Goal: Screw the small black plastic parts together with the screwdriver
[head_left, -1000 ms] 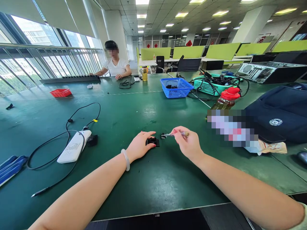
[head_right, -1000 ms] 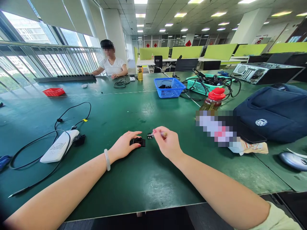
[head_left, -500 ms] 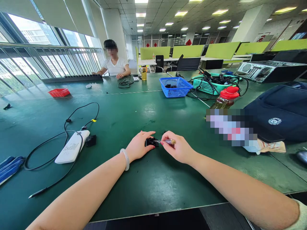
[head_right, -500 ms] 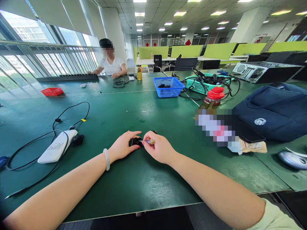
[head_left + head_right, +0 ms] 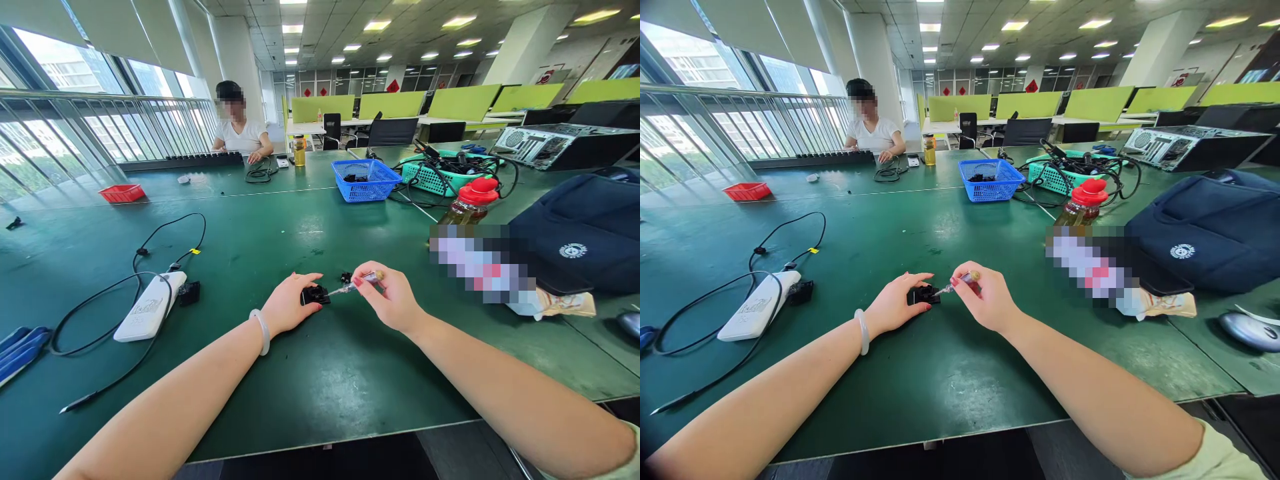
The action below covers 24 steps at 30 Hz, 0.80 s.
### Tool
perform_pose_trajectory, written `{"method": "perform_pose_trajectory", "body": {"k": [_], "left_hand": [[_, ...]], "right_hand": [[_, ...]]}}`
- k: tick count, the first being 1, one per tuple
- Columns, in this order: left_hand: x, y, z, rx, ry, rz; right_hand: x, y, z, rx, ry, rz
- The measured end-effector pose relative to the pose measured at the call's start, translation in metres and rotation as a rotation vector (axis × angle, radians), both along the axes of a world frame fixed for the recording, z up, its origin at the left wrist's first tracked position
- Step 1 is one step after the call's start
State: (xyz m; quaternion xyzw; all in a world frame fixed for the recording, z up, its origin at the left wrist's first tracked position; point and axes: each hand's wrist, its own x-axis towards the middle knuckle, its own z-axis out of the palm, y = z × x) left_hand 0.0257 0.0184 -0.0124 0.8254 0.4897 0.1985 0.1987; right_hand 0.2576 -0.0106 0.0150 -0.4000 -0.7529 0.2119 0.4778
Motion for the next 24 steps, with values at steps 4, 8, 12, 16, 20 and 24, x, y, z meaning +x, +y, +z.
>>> {"method": "perform_pose_trajectory", "body": {"k": [4, 8, 12, 16, 20, 24], "left_hand": [[0.000, 0.001, 0.000, 0.005, -0.002, -0.006], [0.000, 0.002, -0.002, 0.023, 0.000, -0.046], [0.001, 0.003, -0.002, 0.031, 0.026, -0.059], [0.002, 0.001, 0.000, 0.056, 0.021, -0.077], [0.002, 0.000, -0.001, 0.102, 0.017, -0.105], [0.000, 0.002, -0.003, 0.101, -0.007, -0.077]], "right_hand": [[-0.005, 0.003, -0.006, -0.042, -0.091, 0.031], [-0.008, 0.009, -0.009, -0.125, -0.072, 0.010], [-0.013, 0.018, -0.011, -0.154, 0.074, 0.026], [-0.018, 0.022, -0.015, -0.161, 0.150, 0.048], [-0.018, 0.022, -0.017, -0.131, 0.153, 0.078], [-0.013, 0.019, -0.015, -0.126, 0.095, 0.104]]}}
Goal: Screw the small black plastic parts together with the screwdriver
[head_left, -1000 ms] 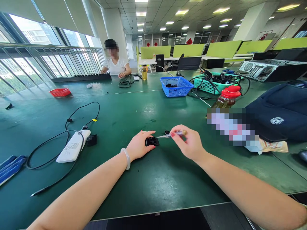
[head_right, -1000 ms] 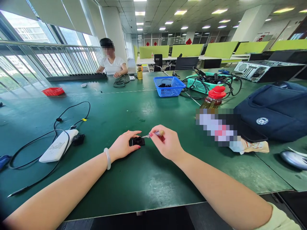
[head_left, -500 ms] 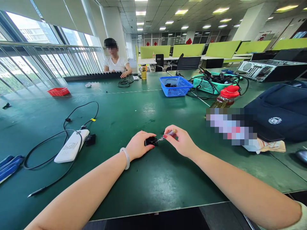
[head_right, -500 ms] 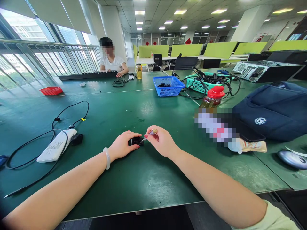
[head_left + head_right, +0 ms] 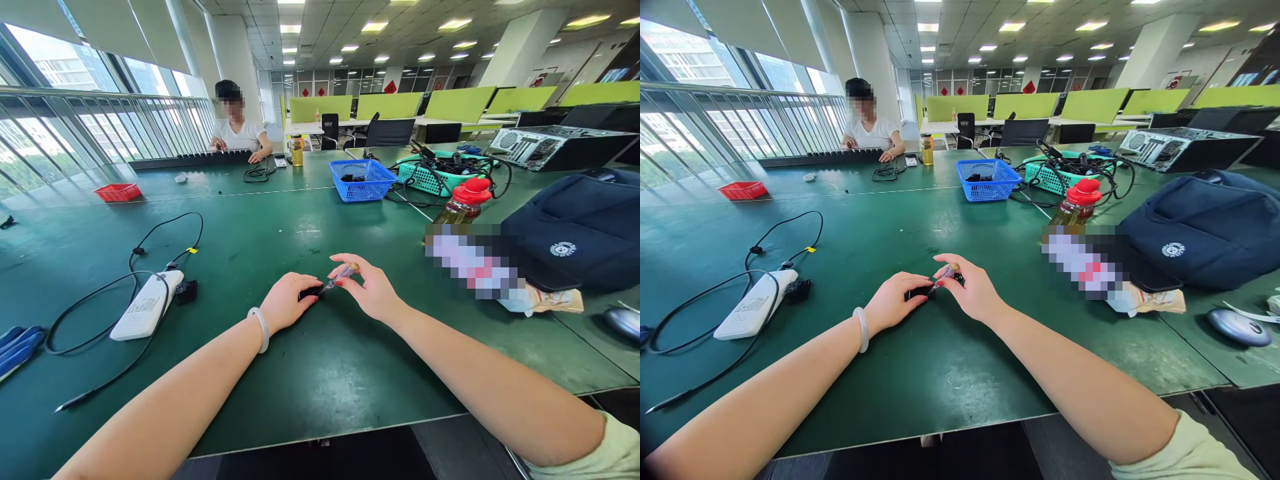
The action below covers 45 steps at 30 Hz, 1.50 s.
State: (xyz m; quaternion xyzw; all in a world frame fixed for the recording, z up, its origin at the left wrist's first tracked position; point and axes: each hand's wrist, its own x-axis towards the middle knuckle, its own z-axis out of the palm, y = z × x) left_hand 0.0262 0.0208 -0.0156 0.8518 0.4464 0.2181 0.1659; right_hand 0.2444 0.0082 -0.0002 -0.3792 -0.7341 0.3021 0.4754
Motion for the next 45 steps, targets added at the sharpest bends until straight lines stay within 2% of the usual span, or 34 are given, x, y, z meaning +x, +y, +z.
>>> {"method": "perform_pose_trajectory", "body": {"k": [4, 8, 11, 14, 16, 19, 22, 25, 29, 31, 33, 35, 38, 42, 45], "left_hand": [[0.000, 0.000, 0.002, -0.023, -0.021, 0.024], [0.001, -0.004, 0.007, 0.037, -0.082, 0.028], [0.001, -0.005, 0.009, 0.091, -0.145, 0.084], [-0.002, -0.004, 0.008, 0.136, -0.133, 0.222], [-0.004, -0.002, 0.006, 0.160, -0.056, 0.312], [-0.005, -0.001, 0.005, 0.140, 0.101, 0.358], [-0.003, -0.004, 0.006, 0.116, 0.160, 0.360], [0.001, -0.008, 0.008, 0.132, 0.153, 0.310], [0.004, -0.009, 0.005, 0.124, 0.139, 0.146], [0.004, -0.008, 0.002, 0.096, 0.139, 0.081], [0.004, -0.007, 0.000, 0.072, 0.139, 0.030], [0.003, -0.006, -0.001, 0.059, 0.144, -0.006], [0.002, -0.005, -0.003, 0.038, 0.164, -0.051], [0.001, -0.003, -0.005, 0.030, 0.193, -0.110], [-0.001, 0.002, -0.007, 0.047, 0.233, -0.068]], "right_hand": [[0.004, -0.005, 0.002, 0.059, -0.046, 0.003], [0.007, -0.007, 0.005, 0.127, 0.172, -0.058], [0.013, -0.003, 0.008, 0.162, 0.301, -0.211], [0.021, 0.003, 0.009, 0.206, 0.181, -0.398], [0.024, 0.006, 0.009, 0.213, 0.058, -0.456], [0.023, 0.007, 0.007, 0.176, -0.056, -0.432], [0.017, 0.001, 0.005, 0.139, -0.050, -0.304], [0.013, -0.005, 0.006, 0.131, 0.019, -0.187], [0.014, -0.003, 0.005, 0.209, 0.046, -0.312], [0.013, 0.002, 0.002, 0.198, 0.019, -0.334], [0.011, 0.004, -0.002, 0.117, 0.019, -0.251], [0.008, 0.003, -0.004, 0.019, 0.081, -0.109], [0.003, -0.003, -0.002, -0.039, 0.201, 0.022], [0.006, -0.006, 0.003, 0.010, 0.297, -0.054], [0.013, 0.000, 0.003, 0.042, 0.320, -0.133]]}}
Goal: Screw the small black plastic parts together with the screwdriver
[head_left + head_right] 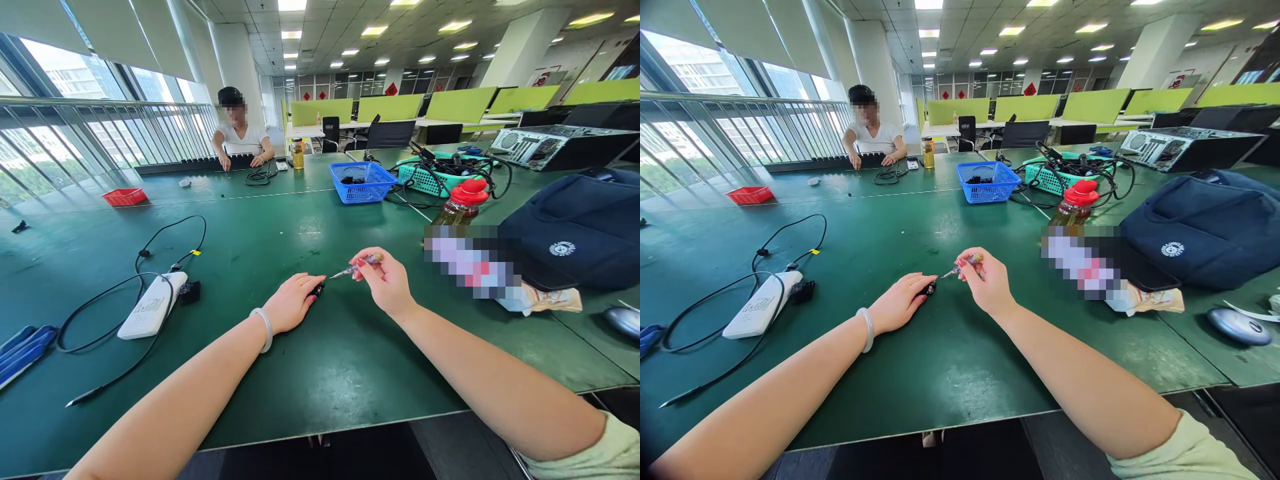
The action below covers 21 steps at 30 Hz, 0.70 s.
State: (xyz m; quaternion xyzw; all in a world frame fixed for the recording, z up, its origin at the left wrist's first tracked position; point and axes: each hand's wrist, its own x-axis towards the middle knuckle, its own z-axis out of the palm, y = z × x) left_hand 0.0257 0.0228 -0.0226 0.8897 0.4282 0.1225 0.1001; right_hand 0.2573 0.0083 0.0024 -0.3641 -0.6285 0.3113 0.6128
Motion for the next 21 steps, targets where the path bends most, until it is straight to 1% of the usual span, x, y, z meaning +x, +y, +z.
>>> {"method": "perform_pose_trajectory", "body": {"k": [2, 5, 7, 9, 11, 13, 14, 15, 17, 19, 21], "left_hand": [[-0.003, 0.005, 0.001, 0.035, 0.040, 0.077], [-0.009, 0.010, 0.005, 0.068, 0.081, 0.222], [-0.010, 0.011, 0.010, 0.053, 0.093, 0.265], [-0.010, 0.011, 0.013, 0.035, 0.139, 0.218], [-0.009, 0.013, 0.013, 0.039, 0.207, 0.121], [-0.011, 0.021, 0.010, 0.063, 0.250, 0.050], [-0.015, 0.027, 0.009, 0.079, 0.254, 0.040], [-0.020, 0.035, 0.008, 0.097, 0.255, 0.045], [-0.038, 0.054, 0.006, 0.128, 0.265, 0.099], [-0.066, 0.073, 0.006, 0.152, 0.293, 0.213], [-0.101, 0.089, 0.007, 0.165, 0.334, 0.345]], "right_hand": [[0.004, 0.004, -0.002, -0.002, -0.011, -0.026], [0.005, 0.006, -0.002, 0.007, -0.054, -0.042], [0.005, 0.003, -0.001, 0.027, -0.102, -0.055], [0.004, 0.000, 0.000, 0.047, -0.147, -0.067], [0.003, -0.003, 0.002, 0.070, -0.179, -0.077], [0.004, -0.004, 0.003, 0.094, -0.201, -0.085], [0.004, -0.004, 0.004, 0.103, -0.208, -0.089], [0.005, -0.004, 0.004, 0.109, -0.212, -0.094], [0.006, -0.002, 0.005, 0.116, -0.208, -0.100], [0.007, -0.001, 0.006, 0.121, -0.198, -0.105], [0.008, 0.000, 0.007, 0.123, -0.196, -0.108]]}}
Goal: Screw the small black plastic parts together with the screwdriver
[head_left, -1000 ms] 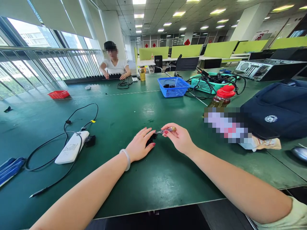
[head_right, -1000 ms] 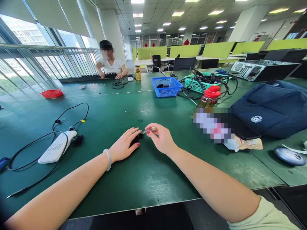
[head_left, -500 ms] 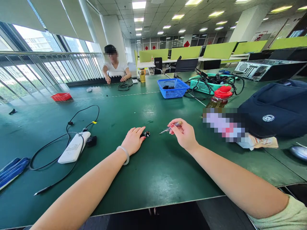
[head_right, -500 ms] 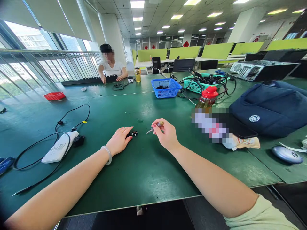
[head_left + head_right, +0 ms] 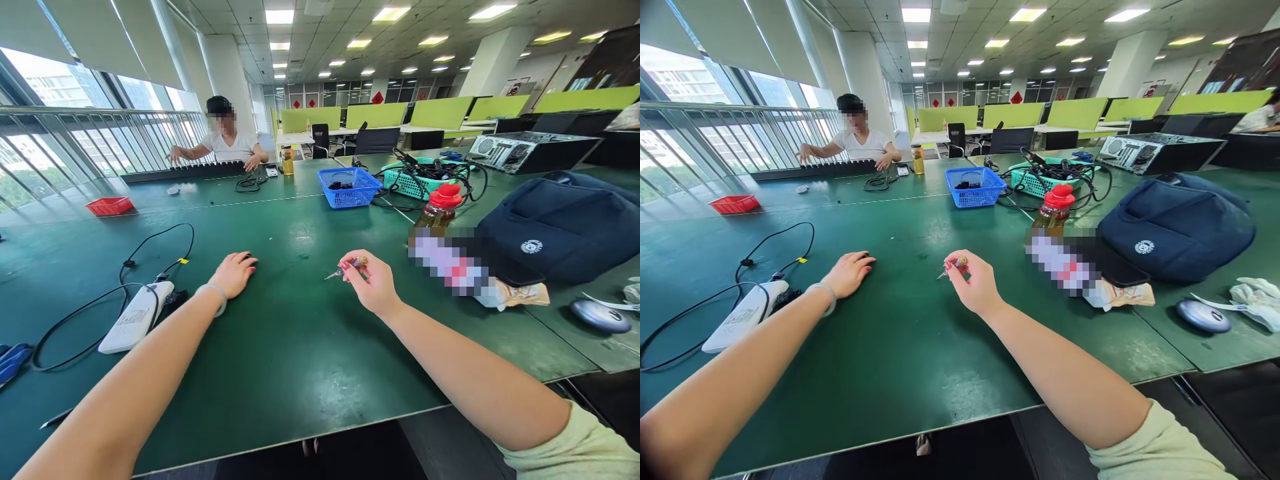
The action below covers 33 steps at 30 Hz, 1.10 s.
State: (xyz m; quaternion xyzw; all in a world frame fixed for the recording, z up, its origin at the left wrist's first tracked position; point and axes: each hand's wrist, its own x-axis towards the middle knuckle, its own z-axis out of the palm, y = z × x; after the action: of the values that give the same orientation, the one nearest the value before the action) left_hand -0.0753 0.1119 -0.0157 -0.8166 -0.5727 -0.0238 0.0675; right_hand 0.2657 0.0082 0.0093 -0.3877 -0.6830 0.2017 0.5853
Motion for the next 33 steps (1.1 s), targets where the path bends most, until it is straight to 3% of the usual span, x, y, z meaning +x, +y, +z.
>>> {"method": "perform_pose_trajectory", "body": {"k": [5, 9, 15, 22, 28, 33], "left_hand": [[-0.089, 0.018, 0.001, -0.005, -0.008, 0.324], [-0.117, 0.018, -0.001, -0.011, 0.008, 0.333], [-0.095, 0.011, 0.007, -0.009, 0.014, 0.260], [-0.064, -0.003, 0.037, 0.054, -0.218, 0.511], [-0.063, -0.004, 0.054, 0.120, -0.579, 0.687], [-0.069, -0.011, 0.062, 0.024, -0.432, 0.667]], "right_hand": [[0.002, 0.001, -0.001, -0.017, -0.036, 0.013], [0.003, 0.002, -0.002, -0.033, -0.057, 0.026], [0.002, 0.000, 0.001, -0.027, -0.050, 0.052], [0.001, -0.002, 0.004, -0.021, -0.076, 0.051], [0.001, 0.000, 0.004, -0.025, -0.068, 0.045], [0.002, 0.000, 0.003, -0.025, -0.090, 0.044]]}}
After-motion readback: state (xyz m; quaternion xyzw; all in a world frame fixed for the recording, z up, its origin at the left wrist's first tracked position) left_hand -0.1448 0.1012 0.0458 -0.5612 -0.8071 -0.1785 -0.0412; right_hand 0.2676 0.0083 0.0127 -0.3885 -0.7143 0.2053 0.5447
